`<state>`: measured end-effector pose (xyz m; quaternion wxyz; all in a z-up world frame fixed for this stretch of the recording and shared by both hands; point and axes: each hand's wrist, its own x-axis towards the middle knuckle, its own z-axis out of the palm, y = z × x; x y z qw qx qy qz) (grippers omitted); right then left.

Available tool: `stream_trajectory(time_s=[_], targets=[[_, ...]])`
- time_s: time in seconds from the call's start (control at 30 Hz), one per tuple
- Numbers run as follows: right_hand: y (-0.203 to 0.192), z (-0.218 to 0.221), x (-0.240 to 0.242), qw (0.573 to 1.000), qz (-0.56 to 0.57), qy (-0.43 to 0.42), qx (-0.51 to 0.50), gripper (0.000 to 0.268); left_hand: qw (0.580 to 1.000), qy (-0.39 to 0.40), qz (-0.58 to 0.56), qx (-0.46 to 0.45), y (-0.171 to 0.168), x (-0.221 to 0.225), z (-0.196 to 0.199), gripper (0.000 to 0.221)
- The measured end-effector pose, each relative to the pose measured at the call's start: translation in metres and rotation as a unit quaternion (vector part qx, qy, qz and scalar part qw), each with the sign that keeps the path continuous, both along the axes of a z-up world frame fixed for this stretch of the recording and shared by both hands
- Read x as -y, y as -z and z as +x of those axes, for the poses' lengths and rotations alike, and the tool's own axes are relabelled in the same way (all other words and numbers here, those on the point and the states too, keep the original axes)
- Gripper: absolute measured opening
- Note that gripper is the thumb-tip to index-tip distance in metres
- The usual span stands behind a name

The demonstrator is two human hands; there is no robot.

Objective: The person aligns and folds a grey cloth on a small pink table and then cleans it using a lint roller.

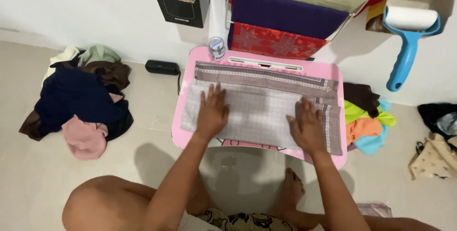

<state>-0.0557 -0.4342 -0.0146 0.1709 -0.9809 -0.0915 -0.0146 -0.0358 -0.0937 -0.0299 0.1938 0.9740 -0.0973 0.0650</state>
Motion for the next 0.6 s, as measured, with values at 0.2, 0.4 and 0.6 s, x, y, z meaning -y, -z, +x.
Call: stream_trajectory(time_s=[0.2,0.4,0.6], targets=[[0.053,0.062,0.062,0.995,-0.071,-0.025,0.065,0.059,0.987,-0.01,0.155,-0.049,0.022,-0.057,0.048,0.064],[0.039,0.061,0.052,0.983,-0.095,-0.045,0.147,0.063,0.984,0.003,0.178,0.024,0.017,-0.068,0.05,0.05],[0.043,0.014,-0.071,0.973,0.012,-0.122,0.197,0.059,0.99,0.103,0.014,0.094,0.001,0.021,-0.003,0.053]])
